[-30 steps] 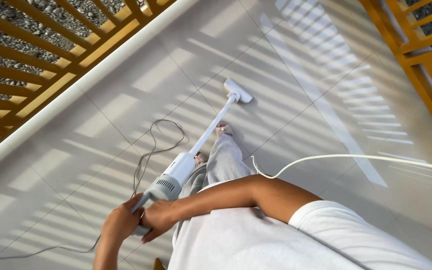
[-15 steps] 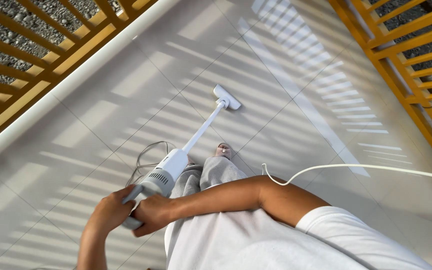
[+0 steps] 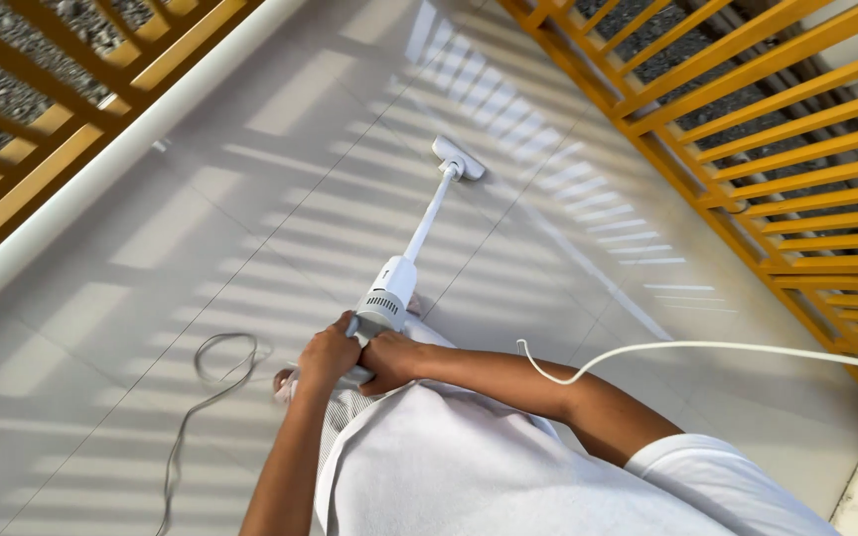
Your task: Vacuuming a tiled floor on a balcony, moving the vacuum cleaner around and under wooden chairs.
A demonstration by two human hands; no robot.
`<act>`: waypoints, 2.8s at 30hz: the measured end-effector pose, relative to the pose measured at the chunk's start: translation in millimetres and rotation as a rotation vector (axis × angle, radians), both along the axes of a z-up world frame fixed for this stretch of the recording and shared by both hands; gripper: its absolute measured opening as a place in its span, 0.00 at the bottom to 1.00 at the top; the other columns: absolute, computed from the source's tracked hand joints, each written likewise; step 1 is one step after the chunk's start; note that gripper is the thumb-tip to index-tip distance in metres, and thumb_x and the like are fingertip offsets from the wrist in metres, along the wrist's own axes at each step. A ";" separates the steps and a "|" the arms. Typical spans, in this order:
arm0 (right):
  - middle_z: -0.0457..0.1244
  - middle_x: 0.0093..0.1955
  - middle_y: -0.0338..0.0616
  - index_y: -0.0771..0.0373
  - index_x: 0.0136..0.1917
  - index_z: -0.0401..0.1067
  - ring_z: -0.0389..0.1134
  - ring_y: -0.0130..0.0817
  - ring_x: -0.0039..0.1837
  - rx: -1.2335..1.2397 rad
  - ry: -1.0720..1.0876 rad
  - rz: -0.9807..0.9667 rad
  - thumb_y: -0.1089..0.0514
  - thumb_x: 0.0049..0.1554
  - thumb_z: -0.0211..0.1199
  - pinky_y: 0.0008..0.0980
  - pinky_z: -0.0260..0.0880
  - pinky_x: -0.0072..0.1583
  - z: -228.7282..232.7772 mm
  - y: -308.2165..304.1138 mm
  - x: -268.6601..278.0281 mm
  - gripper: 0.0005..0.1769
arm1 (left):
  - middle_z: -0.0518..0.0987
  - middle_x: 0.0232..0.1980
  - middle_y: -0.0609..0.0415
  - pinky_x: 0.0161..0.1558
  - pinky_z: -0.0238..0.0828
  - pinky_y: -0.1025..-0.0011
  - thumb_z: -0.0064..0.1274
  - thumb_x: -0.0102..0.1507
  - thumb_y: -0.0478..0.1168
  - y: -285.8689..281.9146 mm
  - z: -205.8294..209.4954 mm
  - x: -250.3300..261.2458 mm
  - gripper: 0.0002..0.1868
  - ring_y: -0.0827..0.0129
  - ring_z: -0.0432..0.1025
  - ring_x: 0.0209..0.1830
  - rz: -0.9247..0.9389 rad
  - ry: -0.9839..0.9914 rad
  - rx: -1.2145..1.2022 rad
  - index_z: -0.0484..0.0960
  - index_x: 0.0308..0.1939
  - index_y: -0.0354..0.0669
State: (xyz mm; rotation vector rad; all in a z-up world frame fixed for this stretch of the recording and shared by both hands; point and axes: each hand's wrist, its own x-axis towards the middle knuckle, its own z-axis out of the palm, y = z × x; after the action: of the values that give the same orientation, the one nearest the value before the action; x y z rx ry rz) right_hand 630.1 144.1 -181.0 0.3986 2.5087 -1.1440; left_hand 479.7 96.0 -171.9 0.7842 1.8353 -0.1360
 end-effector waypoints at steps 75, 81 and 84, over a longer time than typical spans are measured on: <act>0.66 0.29 0.56 0.65 0.30 0.72 0.73 0.60 0.42 0.040 0.032 -0.076 0.41 0.39 0.67 0.55 0.74 0.48 -11.4 -82.9 375.2 0.23 | 0.80 0.57 0.49 0.55 0.78 0.57 0.43 0.65 0.52 -132.2 -75.0 365.9 0.22 0.51 0.78 0.57 -0.287 0.058 0.451 0.81 0.62 0.70; 0.65 0.26 0.47 0.60 0.25 0.71 0.72 0.50 0.42 0.214 0.140 -0.165 0.41 0.37 0.68 0.50 0.69 0.58 -66.3 -12.1 484.7 0.21 | 0.70 0.69 0.45 0.63 0.69 0.53 0.47 0.53 0.38 -92.3 -34.7 472.9 0.34 0.50 0.66 0.72 -0.707 0.254 0.865 0.74 0.66 0.41; 0.64 0.27 0.49 0.62 0.25 0.71 0.70 0.52 0.43 0.227 0.252 -0.214 0.44 0.35 0.70 0.52 0.67 0.57 -60.0 -10.5 499.6 0.19 | 0.78 0.54 0.50 0.62 0.66 0.59 0.51 0.52 0.38 -57.2 -83.9 496.8 0.19 0.55 0.71 0.66 -0.826 0.486 1.104 0.81 0.48 0.44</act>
State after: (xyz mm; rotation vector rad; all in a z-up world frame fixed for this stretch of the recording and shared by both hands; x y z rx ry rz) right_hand 1129.7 133.6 -241.1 0.6319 2.8879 -1.0425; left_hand 976.5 38.8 -255.8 2.4360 1.8330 0.2133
